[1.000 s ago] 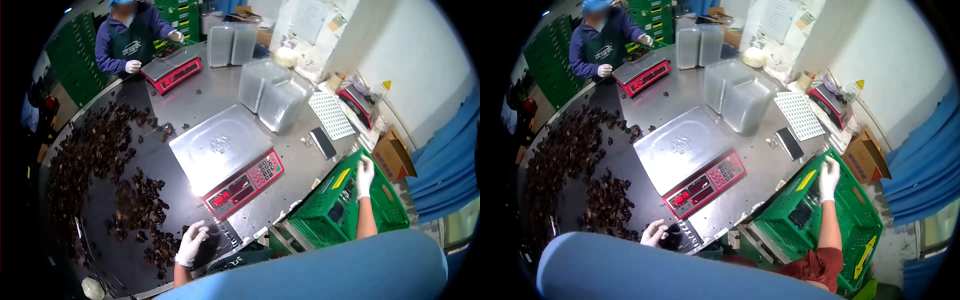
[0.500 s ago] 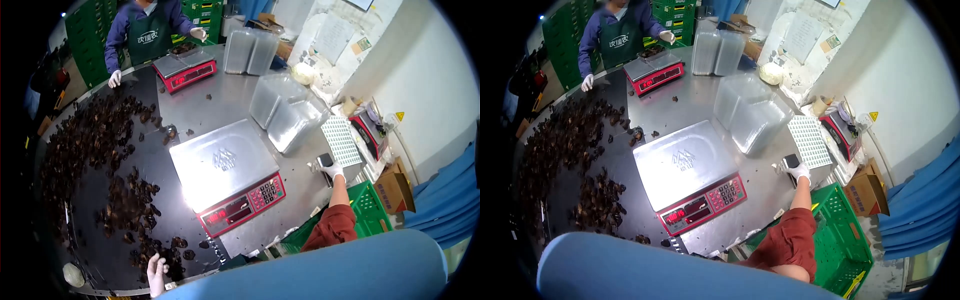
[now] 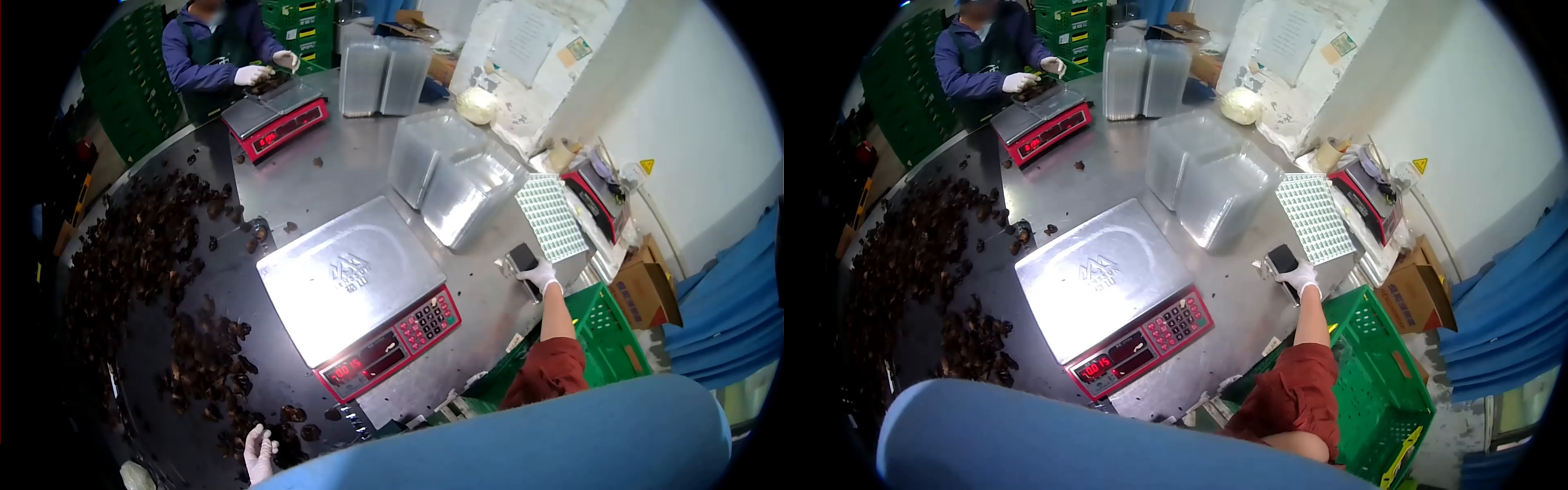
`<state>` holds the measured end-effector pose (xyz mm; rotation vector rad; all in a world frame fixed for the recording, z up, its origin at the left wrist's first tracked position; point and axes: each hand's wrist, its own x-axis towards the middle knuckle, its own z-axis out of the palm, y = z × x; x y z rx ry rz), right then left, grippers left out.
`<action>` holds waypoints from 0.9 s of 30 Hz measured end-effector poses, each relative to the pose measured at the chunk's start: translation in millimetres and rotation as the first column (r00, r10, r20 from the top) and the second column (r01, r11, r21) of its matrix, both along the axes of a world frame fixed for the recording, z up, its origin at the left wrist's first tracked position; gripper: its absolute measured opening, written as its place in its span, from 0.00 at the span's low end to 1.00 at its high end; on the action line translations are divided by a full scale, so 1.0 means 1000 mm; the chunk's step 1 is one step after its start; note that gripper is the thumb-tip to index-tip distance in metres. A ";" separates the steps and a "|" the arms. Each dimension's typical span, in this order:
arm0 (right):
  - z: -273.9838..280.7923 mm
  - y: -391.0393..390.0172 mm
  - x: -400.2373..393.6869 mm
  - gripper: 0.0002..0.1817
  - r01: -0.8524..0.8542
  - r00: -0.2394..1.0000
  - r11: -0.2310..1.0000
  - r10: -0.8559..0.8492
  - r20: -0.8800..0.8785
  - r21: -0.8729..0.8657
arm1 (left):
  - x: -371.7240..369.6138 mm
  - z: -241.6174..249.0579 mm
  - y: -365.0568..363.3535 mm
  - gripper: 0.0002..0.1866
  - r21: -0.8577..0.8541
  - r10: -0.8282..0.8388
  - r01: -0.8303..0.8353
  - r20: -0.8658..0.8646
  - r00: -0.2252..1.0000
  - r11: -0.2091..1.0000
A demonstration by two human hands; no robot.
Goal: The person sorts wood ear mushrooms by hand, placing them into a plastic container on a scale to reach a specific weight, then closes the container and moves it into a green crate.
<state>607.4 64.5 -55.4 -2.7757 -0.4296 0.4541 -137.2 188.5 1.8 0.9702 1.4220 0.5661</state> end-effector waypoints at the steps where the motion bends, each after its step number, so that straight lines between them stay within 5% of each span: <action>1: -0.011 -0.001 0.004 0.48 -0.002 0.999 1.000 0.001 0.037 0.025 | -0.002 -0.006 0.002 0.22 0.007 0.002 -0.002 0.012 1.000 1.000; 3: -0.022 0.002 0.018 0.55 0.023 0.996 0.997 -0.029 -0.081 -0.072 | -0.016 -0.027 0.002 0.21 0.473 -0.250 0.403 -0.355 0.901 0.783; 5: -0.003 0.012 0.003 0.63 0.048 0.998 0.983 -0.056 -0.042 -0.179 | -0.019 -0.028 0.003 0.21 0.479 -0.250 0.400 -0.346 0.904 0.781; 7: 0.004 0.009 0.008 0.71 -0.001 0.999 0.993 -0.004 0.041 0.117 | -0.013 -0.012 0.007 0.21 0.009 0.007 -0.007 0.029 1.000 1.000; 8: 0.007 0.007 0.020 0.70 -0.022 0.999 0.973 0.016 0.032 0.228 | -0.025 -0.022 0.009 0.21 0.016 -0.043 0.044 -0.021 0.999 0.999; 14: 0.111 0.048 0.015 0.53 -0.328 0.918 0.869 0.201 0.342 0.370 | -0.021 -0.014 0.010 0.22 -0.020 -0.037 0.035 -0.061 0.997 0.999; 18: 0.181 0.090 -0.043 0.35 -0.585 0.756 0.761 0.388 0.528 0.279 | -0.023 -0.025 0.009 0.22 -0.003 -0.031 0.031 0.019 0.999 1.000; 21: 0.192 0.117 -0.060 0.24 -0.821 0.504 0.555 0.595 0.626 0.133 | -0.017 -0.015 0.012 0.21 -0.009 -0.037 0.037 -0.006 0.999 0.999; 24: 0.190 0.142 -0.071 0.21 -0.870 0.343 0.477 0.766 0.544 -0.123 | -0.012 -0.006 0.012 0.21 -0.014 -0.038 0.038 -0.046 0.998 0.999; 27: 0.191 0.150 -0.070 0.21 -0.880 0.375 0.440 0.876 0.302 -0.182 | -0.015 -0.013 0.009 0.21 0.000 -0.002 0.002 -0.019 1.000 1.000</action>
